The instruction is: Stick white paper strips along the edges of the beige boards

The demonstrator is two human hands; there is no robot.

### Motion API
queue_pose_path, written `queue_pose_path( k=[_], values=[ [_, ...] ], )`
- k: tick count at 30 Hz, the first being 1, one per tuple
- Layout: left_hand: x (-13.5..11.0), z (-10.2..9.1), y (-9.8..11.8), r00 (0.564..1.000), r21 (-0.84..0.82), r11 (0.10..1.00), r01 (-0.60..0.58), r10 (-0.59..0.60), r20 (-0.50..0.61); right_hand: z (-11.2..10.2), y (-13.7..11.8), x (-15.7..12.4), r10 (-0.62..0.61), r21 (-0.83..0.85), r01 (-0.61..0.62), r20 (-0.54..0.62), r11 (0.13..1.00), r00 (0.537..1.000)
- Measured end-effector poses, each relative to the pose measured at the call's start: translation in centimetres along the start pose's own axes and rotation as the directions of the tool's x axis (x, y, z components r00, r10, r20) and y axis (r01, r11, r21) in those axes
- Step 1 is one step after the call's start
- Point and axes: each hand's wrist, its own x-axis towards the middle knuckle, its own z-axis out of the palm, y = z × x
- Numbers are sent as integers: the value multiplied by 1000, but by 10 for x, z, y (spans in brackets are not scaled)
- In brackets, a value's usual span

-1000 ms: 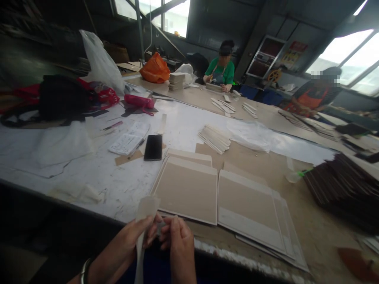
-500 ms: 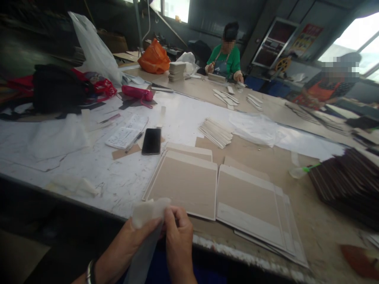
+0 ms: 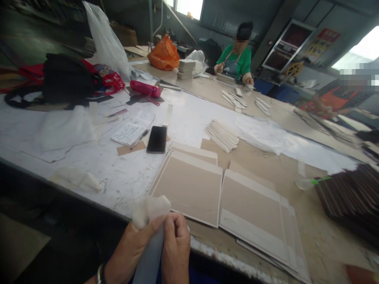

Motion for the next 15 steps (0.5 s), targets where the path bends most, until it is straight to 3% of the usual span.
queue_pose_path(
  k=[5,7,9,10,12,14,15],
  values=[
    [-4,-5,-16,979,295,941,-168,124,161,-17,1,-2,-102,-160,82,-121,984,987],
    [-6,-9,-23,962,435,867,-241,155,225,-26,-6,2,-123,-254,84,-140,964,982],
    [-7,-16,-28,912,554,729,-403,269,309,-33,-18,10,-115,-340,68,-120,938,986],
    [-7,-20,-29,860,598,618,-510,361,361,-35,-26,15,-106,-387,61,-95,920,990],
    [-6,-28,-26,696,636,339,-694,540,472,-36,-44,27,-64,-486,59,7,872,998],
    [-4,-36,-17,552,643,112,-758,635,540,-32,-61,41,13,-570,85,166,817,986],
    [-2,-39,-12,513,649,42,-759,653,558,-29,-69,48,59,-602,107,249,792,967]
  ],
)
